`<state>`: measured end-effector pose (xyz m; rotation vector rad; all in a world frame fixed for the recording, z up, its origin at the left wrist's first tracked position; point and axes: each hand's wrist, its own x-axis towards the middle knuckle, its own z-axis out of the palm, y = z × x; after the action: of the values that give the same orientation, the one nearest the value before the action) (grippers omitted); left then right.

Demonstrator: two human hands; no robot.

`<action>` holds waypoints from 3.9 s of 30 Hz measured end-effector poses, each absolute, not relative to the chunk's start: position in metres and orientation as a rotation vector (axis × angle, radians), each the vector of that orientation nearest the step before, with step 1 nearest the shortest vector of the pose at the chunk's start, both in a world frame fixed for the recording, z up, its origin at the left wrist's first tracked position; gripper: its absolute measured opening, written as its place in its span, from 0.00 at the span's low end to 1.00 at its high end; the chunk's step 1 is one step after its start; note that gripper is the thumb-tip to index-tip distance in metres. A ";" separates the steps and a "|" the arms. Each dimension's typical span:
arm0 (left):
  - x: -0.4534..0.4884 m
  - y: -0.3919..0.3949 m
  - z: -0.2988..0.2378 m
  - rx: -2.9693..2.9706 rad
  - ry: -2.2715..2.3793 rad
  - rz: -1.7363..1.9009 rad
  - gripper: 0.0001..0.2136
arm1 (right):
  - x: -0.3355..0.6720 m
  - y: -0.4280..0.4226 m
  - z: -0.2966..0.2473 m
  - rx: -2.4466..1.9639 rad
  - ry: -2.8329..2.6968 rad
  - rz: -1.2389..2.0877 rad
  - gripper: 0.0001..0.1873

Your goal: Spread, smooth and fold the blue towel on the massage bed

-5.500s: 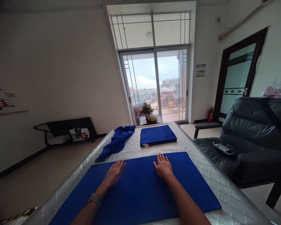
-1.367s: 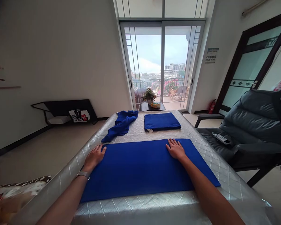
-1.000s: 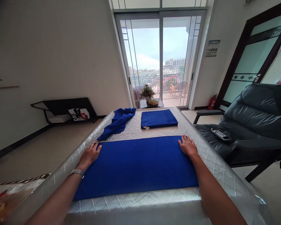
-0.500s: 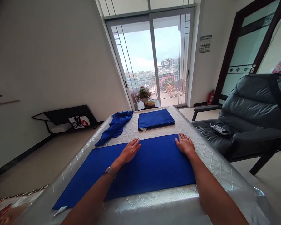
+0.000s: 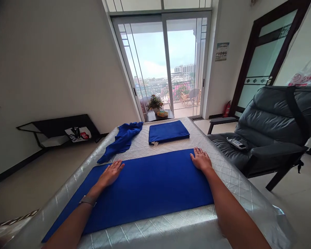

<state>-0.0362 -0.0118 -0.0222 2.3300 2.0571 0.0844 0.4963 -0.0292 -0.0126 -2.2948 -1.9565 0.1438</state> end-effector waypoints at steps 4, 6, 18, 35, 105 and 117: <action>-0.099 -0.016 -0.026 2.282 2.167 0.030 0.29 | 0.498 -0.029 -0.012 -2.305 -1.965 0.118 0.37; -0.118 -0.018 -0.028 2.262 2.209 0.063 0.29 | 0.499 -0.029 -0.012 -2.304 -1.973 0.102 0.36; -0.118 -0.024 -0.029 2.111 2.362 0.249 0.29 | 0.504 -0.025 -0.017 -2.349 -1.990 0.010 0.36; -0.113 -0.025 -0.029 2.115 2.370 0.313 0.29 | 0.368 -0.043 0.040 -1.809 -2.189 -0.055 0.31; 0.090 -0.071 0.004 2.580 1.797 0.688 0.26 | 0.275 -0.093 0.021 -1.539 -2.397 0.123 0.32; 0.116 -0.085 -0.013 2.560 1.708 0.382 0.34 | 0.266 -0.097 0.006 -1.704 -2.424 0.250 0.34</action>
<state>0.1157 -0.0853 -0.0129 2.5599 1.7085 0.3818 0.2661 -0.0971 0.0062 -1.7043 -2.4237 0.2501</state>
